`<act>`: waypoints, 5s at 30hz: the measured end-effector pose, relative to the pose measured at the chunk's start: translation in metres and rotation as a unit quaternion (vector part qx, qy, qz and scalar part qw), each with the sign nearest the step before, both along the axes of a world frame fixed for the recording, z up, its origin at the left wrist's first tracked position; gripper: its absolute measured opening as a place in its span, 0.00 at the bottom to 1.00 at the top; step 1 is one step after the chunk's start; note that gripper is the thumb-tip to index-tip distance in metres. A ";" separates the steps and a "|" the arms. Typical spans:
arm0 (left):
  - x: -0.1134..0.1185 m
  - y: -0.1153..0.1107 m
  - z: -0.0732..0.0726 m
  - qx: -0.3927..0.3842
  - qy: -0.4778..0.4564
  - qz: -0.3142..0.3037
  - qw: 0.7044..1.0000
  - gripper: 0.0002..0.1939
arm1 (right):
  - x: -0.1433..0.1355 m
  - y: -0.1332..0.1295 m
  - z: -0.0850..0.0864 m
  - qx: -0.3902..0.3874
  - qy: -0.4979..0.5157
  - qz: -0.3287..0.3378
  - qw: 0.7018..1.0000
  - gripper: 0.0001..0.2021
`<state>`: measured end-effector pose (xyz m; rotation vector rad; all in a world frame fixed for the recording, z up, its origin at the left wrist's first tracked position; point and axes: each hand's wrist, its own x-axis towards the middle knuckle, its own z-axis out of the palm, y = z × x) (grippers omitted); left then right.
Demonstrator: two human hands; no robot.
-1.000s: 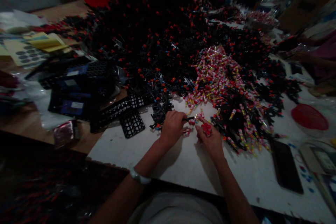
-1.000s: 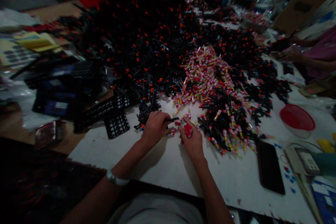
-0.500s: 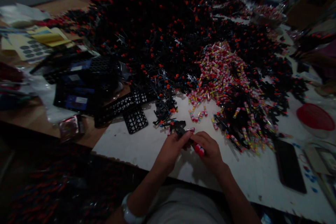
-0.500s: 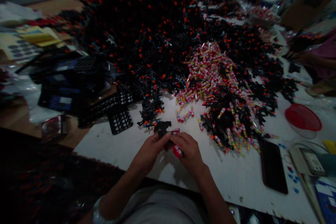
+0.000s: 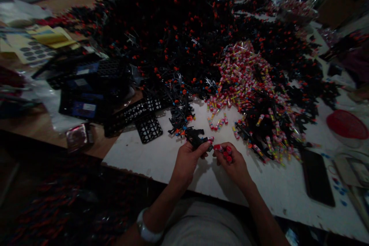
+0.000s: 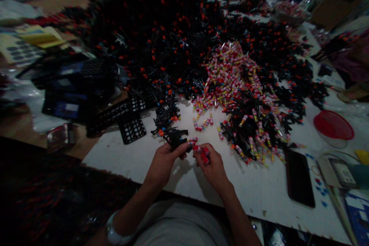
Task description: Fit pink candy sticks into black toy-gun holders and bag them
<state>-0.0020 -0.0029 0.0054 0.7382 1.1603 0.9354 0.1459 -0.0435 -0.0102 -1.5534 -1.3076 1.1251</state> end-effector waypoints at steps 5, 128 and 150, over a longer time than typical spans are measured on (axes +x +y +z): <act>0.000 0.000 -0.001 0.013 0.015 0.005 1.000 0.12 | 0.000 -0.002 0.001 0.000 0.032 -0.018 0.999 0.12; 0.020 0.004 -0.009 0.103 0.028 0.007 0.994 0.13 | 0.007 -0.003 -0.004 0.246 -0.157 -0.185 0.938 0.08; -0.021 0.038 -0.001 0.419 0.401 -0.165 0.797 0.04 | -0.007 0.026 0.006 0.022 -0.020 -0.051 0.998 0.13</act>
